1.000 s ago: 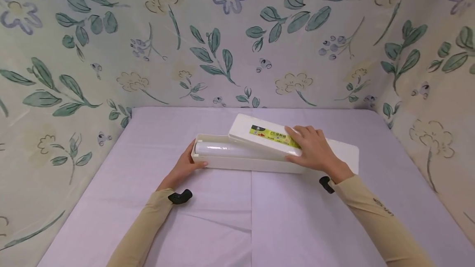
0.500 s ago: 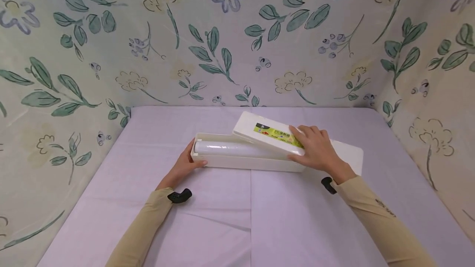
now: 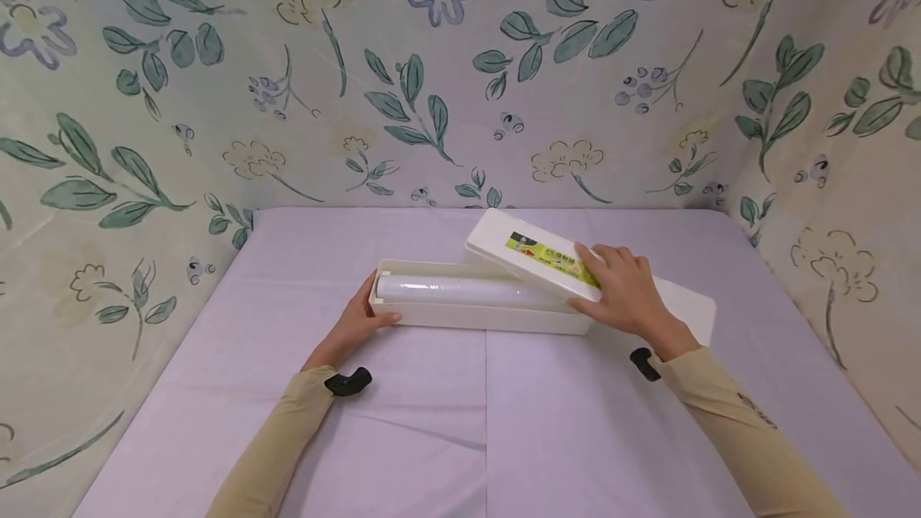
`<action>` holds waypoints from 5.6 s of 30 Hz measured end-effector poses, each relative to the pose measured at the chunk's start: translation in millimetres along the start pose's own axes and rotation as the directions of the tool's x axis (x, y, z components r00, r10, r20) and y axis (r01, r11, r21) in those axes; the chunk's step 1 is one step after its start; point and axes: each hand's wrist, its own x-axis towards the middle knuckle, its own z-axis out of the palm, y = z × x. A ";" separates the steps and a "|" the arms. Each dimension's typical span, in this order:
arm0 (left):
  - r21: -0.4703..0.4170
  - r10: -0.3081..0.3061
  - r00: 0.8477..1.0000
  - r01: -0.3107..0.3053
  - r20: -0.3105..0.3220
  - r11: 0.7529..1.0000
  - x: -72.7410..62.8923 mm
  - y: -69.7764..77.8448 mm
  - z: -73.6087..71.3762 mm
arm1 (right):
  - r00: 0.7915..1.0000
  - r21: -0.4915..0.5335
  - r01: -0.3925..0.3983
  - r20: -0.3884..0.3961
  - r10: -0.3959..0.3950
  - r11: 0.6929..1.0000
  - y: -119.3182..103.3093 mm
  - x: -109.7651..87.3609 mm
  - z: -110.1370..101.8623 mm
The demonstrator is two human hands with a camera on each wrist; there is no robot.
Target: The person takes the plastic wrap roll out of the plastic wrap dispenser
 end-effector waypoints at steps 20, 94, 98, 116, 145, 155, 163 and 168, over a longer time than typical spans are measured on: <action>0.006 0.006 1.000 -0.006 -0.019 1.000 8.2 -21.7 -1.1 | 0.995 -0.001 -0.084 -0.059 0.084 0.996 9.7 -10.6 0.8; 0.036 0.048 0.998 -0.047 -0.029 0.998 10.9 -32.0 -0.7 | 0.834 0.053 -0.551 0.033 0.550 0.833 56.0 -32.8 3.1; 0.029 0.033 0.999 -0.032 -0.027 0.999 9.4 -26.9 0.1 | 0.821 0.043 -0.570 0.057 0.568 0.820 62.0 -35.2 4.0; 0.008 0.013 1.000 -0.012 -0.009 1.000 -1.2 -4.3 2.1 | 0.789 0.037 -0.613 0.077 0.609 0.789 77.5 -42.7 5.1; -0.002 0.011 1.000 -0.011 -0.007 1.000 -0.1 -6.9 1.6 | 0.692 -0.006 -0.711 0.172 0.701 0.703 101.6 -57.7 11.7; 0.006 -0.001 1.000 0.001 -0.004 1.000 1.1 -7.0 1.4 | 0.644 -0.066 -0.742 0.210 0.736 0.668 109.0 -61.4 16.2; 0.017 -0.008 1.000 0.009 -0.008 1.000 0.4 -4.6 1.8 | 0.626 -0.084 -0.750 0.232 0.745 0.656 116.7 -65.9 16.7; 0.018 0.007 1.000 -0.007 -0.025 1.000 5.1 -16.1 1.1 | 0.634 -0.078 -0.745 0.225 0.740 0.663 120.5 -71.2 18.2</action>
